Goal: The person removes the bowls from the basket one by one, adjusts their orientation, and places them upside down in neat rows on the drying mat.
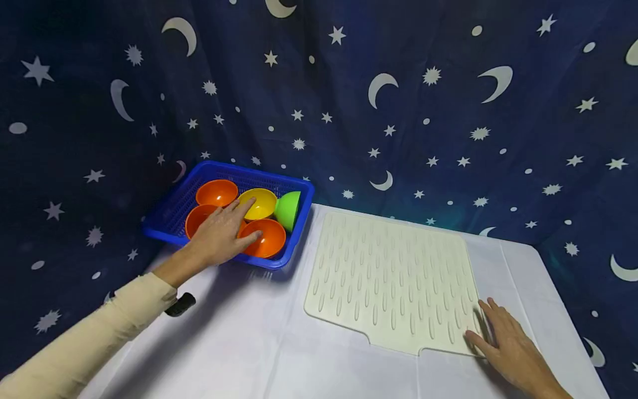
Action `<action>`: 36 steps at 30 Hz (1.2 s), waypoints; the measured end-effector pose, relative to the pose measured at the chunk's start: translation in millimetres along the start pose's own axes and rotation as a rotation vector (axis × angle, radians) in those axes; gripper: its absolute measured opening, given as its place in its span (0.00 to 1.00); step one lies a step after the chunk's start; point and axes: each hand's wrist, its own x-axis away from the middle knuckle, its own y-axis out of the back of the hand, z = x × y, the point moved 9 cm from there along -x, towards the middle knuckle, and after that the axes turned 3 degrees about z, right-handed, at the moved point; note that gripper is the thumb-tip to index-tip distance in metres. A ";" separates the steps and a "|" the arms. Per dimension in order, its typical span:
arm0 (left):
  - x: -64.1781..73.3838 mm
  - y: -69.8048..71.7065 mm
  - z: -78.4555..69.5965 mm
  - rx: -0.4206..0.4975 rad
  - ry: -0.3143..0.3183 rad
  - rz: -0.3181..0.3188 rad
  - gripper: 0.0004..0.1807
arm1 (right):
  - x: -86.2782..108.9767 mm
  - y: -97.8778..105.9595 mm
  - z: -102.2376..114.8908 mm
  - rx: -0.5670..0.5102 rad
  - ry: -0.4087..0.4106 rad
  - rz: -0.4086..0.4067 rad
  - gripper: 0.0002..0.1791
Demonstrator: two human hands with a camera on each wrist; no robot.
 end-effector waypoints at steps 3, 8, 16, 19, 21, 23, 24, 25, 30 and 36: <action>-8.9 8.7 -3.1 -0.054 -0.050 0.038 0.45 | -4.3 4.1 -3.9 -0.018 0.052 0.017 0.47; -23.3 4.0 -8.1 -0.039 -0.135 0.117 0.48 | -4.4 -1.3 -16.0 -0.057 0.074 0.079 0.48; -53.9 -12.3 0.1 0.212 -0.113 0.253 0.51 | -6.0 -7.3 -27.2 -0.100 0.047 0.134 0.52; -64.3 -16.4 1.2 0.234 -0.086 0.304 0.53 | -7.3 -9.0 -32.3 -0.077 0.028 0.143 0.52; -70.7 -18.8 -1.0 0.240 -0.080 0.336 0.53 | -8.3 -10.7 -37.6 -0.044 0.004 0.149 0.53; -77.5 -19.7 -2.3 0.257 -0.072 0.362 0.52 | -10.3 -11.9 -41.3 -0.015 -0.015 0.150 0.53; -80.8 -19.6 -3.4 0.260 -0.071 0.370 0.51 | -11.0 -11.9 -42.6 -0.004 -0.019 0.147 0.53; -83.8 -19.8 -4.0 0.261 -0.066 0.377 0.50 | -11.6 -12.0 -44.0 0.004 -0.028 0.148 0.54; -94.6 -23.1 -5.4 0.235 -0.050 0.387 0.50 | -12.4 -14.3 -44.9 0.012 -0.018 0.175 0.51; -100.0 -38.7 -8.9 0.162 -0.085 0.396 0.56 | -0.2 -27.5 -38.0 -0.029 0.039 0.251 0.48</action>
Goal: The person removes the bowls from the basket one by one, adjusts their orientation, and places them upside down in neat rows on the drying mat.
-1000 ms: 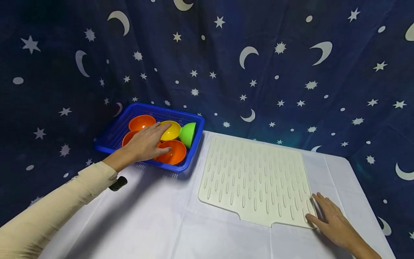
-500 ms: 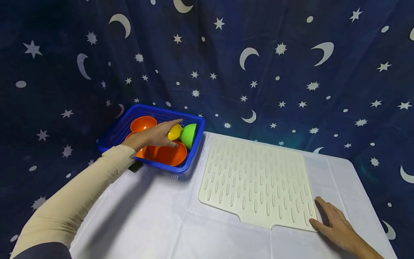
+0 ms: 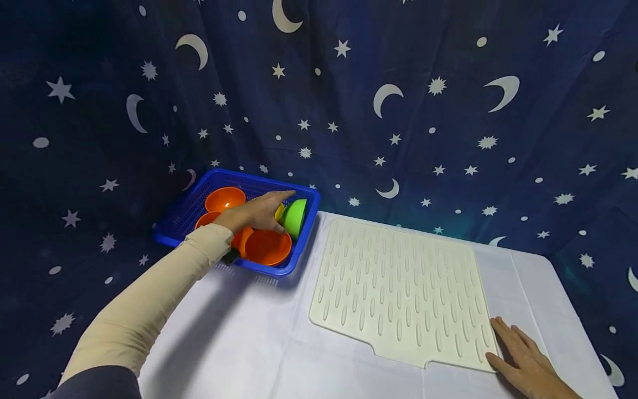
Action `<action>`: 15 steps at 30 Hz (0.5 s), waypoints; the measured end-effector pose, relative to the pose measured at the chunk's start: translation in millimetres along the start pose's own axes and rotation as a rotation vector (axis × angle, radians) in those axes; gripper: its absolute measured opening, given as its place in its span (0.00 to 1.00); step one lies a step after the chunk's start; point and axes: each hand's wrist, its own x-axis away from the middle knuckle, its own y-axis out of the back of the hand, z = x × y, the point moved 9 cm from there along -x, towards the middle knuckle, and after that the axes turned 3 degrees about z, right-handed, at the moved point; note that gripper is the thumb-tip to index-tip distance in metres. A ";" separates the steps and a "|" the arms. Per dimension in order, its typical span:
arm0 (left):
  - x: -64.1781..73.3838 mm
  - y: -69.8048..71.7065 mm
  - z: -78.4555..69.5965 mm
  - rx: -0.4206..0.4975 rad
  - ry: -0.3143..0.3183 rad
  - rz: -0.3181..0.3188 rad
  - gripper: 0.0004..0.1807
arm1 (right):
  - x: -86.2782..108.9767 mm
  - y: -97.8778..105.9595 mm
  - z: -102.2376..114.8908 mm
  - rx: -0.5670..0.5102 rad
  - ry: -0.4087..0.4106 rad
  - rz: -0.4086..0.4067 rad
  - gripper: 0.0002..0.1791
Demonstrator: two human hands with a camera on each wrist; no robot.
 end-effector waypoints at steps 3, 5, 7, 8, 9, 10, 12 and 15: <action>-5.2 -8.7 -1.9 -0.002 -0.019 0.008 0.57 | 4.6 -3.0 2.0 -0.016 0.018 -0.004 0.48; -8.9 -12.9 -1.7 0.011 -0.009 0.024 0.57 | 5.6 -4.0 4.3 0.019 0.035 -0.006 0.48; -12.5 -14.9 -2.2 0.016 0.002 0.034 0.58 | 4.9 -3.6 5.9 0.034 0.048 -0.002 0.48; -14.3 -15.7 -2.8 0.008 0.006 0.039 0.58 | 4.0 -3.0 5.8 0.048 0.048 -0.003 0.48; -16.1 -16.5 -3.4 0.000 0.010 0.047 0.58 | 2.8 -2.2 6.6 0.061 0.056 -0.004 0.47; -17.8 -17.2 -4.6 -0.010 0.007 0.055 0.59 | 1.5 -1.3 6.9 0.076 0.059 -0.004 0.47; -21.1 -19.1 -7.0 -0.041 0.001 0.067 0.60 | -2.0 1.1 4.6 0.081 0.035 0.005 0.48; -25.9 -22.7 -8.9 -0.061 0.014 0.091 0.60 | -5.6 3.0 -1.9 0.081 -0.032 0.014 0.50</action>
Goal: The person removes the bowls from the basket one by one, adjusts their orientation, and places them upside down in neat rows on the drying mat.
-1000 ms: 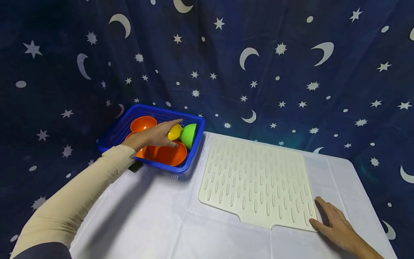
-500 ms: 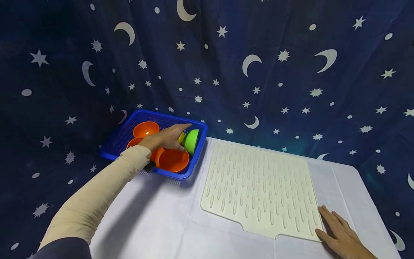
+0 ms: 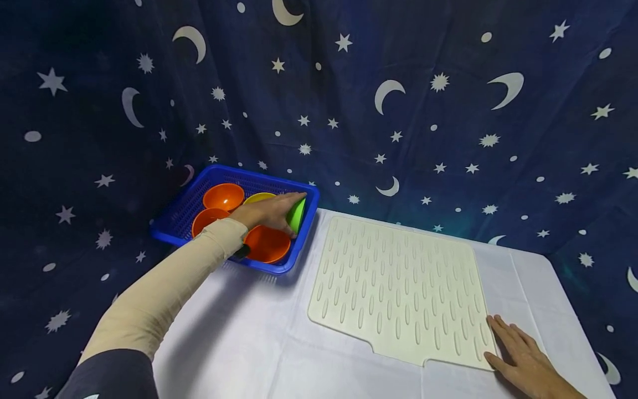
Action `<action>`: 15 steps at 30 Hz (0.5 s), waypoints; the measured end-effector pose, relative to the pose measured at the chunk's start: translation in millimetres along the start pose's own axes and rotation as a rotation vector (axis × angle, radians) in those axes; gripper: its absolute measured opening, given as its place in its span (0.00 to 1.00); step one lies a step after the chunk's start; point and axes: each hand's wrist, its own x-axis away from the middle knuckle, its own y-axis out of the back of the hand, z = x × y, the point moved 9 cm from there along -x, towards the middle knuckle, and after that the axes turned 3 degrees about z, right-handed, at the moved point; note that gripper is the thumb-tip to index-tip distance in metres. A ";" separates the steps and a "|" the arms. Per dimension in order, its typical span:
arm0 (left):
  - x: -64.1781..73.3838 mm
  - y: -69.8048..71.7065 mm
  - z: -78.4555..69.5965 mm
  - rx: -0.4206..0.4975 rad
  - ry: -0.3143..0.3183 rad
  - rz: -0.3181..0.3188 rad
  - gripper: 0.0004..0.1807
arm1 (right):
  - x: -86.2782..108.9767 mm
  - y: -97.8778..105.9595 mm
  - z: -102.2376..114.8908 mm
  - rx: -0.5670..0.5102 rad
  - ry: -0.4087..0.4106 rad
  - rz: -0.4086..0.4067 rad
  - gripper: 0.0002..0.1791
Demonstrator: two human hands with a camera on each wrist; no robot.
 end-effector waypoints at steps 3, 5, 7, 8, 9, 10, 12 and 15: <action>-3.2 -1.7 -0.6 -0.012 0.028 0.019 0.60 | -0.4 1.1 -2.3 0.003 -0.018 -0.009 0.50; -4.2 -2.8 -1.3 -0.029 0.035 0.026 0.60 | 0.6 1.5 -1.4 -0.008 -0.013 -0.022 0.50; -4.5 -3.9 -1.5 -0.050 0.038 0.028 0.59 | 1.6 2.6 0.5 -0.023 0.006 -0.039 0.49; -4.3 -4.2 -1.4 -0.060 0.036 0.027 0.59 | 1.9 3.3 1.9 -0.033 0.018 -0.047 0.49; -4.0 -4.4 -0.8 -0.066 0.039 0.024 0.59 | 1.8 3.7 2.7 -0.039 0.025 -0.051 0.49; -3.6 -4.1 -0.2 -0.066 0.040 0.017 0.59 | 1.7 3.8 3.0 -0.042 0.026 -0.052 0.49; -2.7 -2.1 1.5 -0.067 0.041 -0.006 0.58 | 0.3 4.8 4.0 -0.039 0.033 -0.058 0.48; -0.9 2.9 4.7 -0.071 0.039 -0.057 0.57 | -2.8 5.5 4.7 -0.017 0.028 -0.060 0.48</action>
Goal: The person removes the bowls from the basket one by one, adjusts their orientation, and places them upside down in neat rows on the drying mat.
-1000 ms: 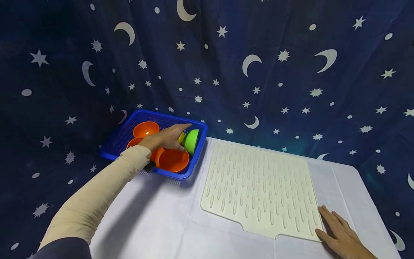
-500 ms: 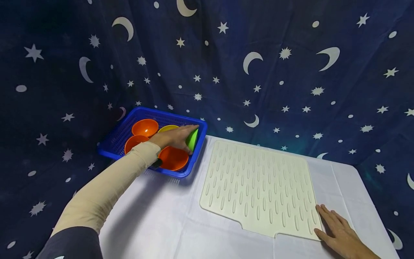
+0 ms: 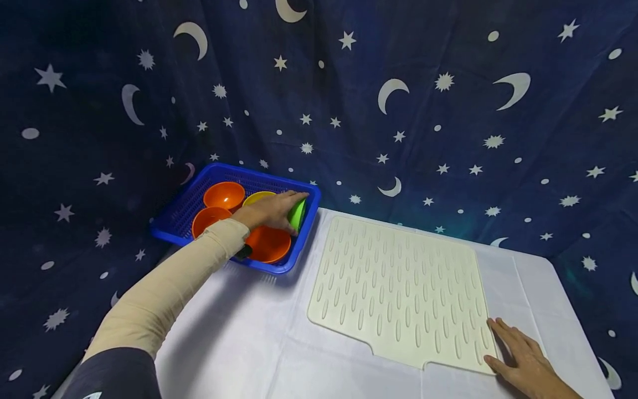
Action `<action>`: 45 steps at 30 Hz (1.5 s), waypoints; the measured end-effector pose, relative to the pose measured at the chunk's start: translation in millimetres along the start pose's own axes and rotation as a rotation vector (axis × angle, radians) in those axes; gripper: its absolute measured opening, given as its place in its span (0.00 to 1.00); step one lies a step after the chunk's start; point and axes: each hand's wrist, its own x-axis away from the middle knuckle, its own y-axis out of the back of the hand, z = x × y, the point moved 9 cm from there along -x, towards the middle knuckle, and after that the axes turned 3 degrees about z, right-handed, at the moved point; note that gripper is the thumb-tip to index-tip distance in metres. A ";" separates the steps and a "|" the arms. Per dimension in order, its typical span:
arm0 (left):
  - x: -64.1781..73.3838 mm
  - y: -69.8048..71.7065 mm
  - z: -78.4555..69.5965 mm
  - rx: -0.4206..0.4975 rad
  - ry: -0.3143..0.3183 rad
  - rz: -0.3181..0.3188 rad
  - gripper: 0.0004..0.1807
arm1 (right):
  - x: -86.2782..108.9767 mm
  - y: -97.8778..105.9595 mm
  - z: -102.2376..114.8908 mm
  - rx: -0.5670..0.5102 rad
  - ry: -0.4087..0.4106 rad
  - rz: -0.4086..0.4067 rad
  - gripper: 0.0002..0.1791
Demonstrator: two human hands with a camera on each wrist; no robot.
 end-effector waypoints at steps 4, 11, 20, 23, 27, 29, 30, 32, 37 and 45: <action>4.6 7.9 0.8 -0.001 -0.027 -0.065 0.56 | -2.2 -0.3 2.3 0.019 -0.002 -0.001 0.48; 13.8 20.3 -1.1 -0.012 -0.065 -0.132 0.54 | -3.2 -1.0 4.1 0.005 0.002 0.007 0.48; 28.4 29.1 -4.3 -0.027 -0.106 -0.224 0.53 | -4.5 1.0 2.5 -0.004 -0.008 0.020 0.47; 34.5 29.3 -7.3 -0.048 -0.130 -0.255 0.53 | -4.1 -0.2 2.7 -0.013 -0.006 0.021 0.47; 43.8 29.7 -9.5 -0.065 -0.150 -0.315 0.54 | -3.6 -2.6 2.7 -0.005 -0.008 0.027 0.48; 48.9 30.6 -9.0 -0.068 -0.153 -0.354 0.55 | -3.8 -2.0 2.4 0.001 -0.013 0.023 0.47; 51.6 31.2 -8.4 -0.069 -0.154 -0.378 0.55 | -3.8 -1.6 2.5 0.003 -0.012 0.019 0.47; 56.5 30.9 -6.5 -0.069 -0.153 -0.421 0.55 | -3.5 -2.4 2.4 -0.002 -0.016 0.020 0.47; 69.9 31.9 -1.6 -0.055 -0.147 -0.549 0.57 | -2.5 -4.7 3.2 -0.027 -0.012 0.028 0.48; 86.3 29.5 4.3 0.022 -0.110 -0.685 0.58 | -4.1 -5.5 -2.9 -0.026 -0.036 0.034 0.50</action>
